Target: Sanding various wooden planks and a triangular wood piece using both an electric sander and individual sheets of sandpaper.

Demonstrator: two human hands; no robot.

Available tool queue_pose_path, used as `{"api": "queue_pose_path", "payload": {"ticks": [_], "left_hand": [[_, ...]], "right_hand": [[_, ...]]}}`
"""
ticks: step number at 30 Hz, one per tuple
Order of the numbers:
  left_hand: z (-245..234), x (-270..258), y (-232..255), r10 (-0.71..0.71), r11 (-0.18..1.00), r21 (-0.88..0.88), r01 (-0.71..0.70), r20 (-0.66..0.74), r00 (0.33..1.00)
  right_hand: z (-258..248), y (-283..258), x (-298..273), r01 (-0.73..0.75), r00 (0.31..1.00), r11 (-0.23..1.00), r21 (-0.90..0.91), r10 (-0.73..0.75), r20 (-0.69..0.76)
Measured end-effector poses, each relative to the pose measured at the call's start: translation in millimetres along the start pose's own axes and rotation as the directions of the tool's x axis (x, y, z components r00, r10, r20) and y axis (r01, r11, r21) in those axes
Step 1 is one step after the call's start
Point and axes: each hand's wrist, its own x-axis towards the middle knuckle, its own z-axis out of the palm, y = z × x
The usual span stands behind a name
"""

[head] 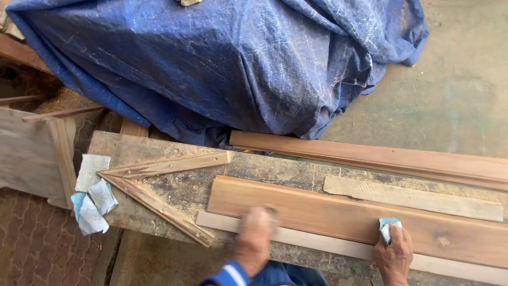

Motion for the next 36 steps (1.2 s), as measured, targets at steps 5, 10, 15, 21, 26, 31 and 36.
{"api": "queue_pose_path", "payload": {"ticks": [5,10,15,21,26,31,36], "left_hand": [[50.5,8.1,51.8,0.190,0.982,-0.019,-0.189,0.062,0.980],[-57.7,5.3,-29.7,-0.218,0.974,-0.009,0.226,0.218,0.951],[-23.3,-25.4,-58.7,-0.080,0.932,0.344,0.114,-0.110,0.991],[52.7,-2.9,53.4,0.151,0.988,0.005,-0.151,0.002,0.988],[-22.8,-10.4,-13.7,0.126,0.987,-0.098,-0.128,-0.024,0.992],[-29.0,-12.5,-98.9,-0.155,0.909,0.371,0.192,-0.128,0.980],[41.4,18.7,12.7,0.003,0.984,0.179,0.002,-0.025,1.000]], "right_hand": [[8.4,8.3,-2.7,-0.011,1.000,1.000,-0.007,0.011,0.015],[24.7,28.8,-3.8,0.055,0.996,0.998,0.016,-0.054,-0.065],[26.8,26.2,-6.8,0.057,0.995,0.998,0.019,-0.056,-0.079],[27.2,24.2,-3.9,0.029,0.997,1.000,0.006,-0.029,-0.067],[24.0,24.8,1.3,0.067,0.993,0.997,0.029,-0.064,-0.100],[6.5,4.2,1.9,0.045,0.999,0.999,-0.007,-0.046,-0.019],[-2.9,-5.2,4.6,0.005,1.000,1.000,0.024,-0.005,0.008]]}}
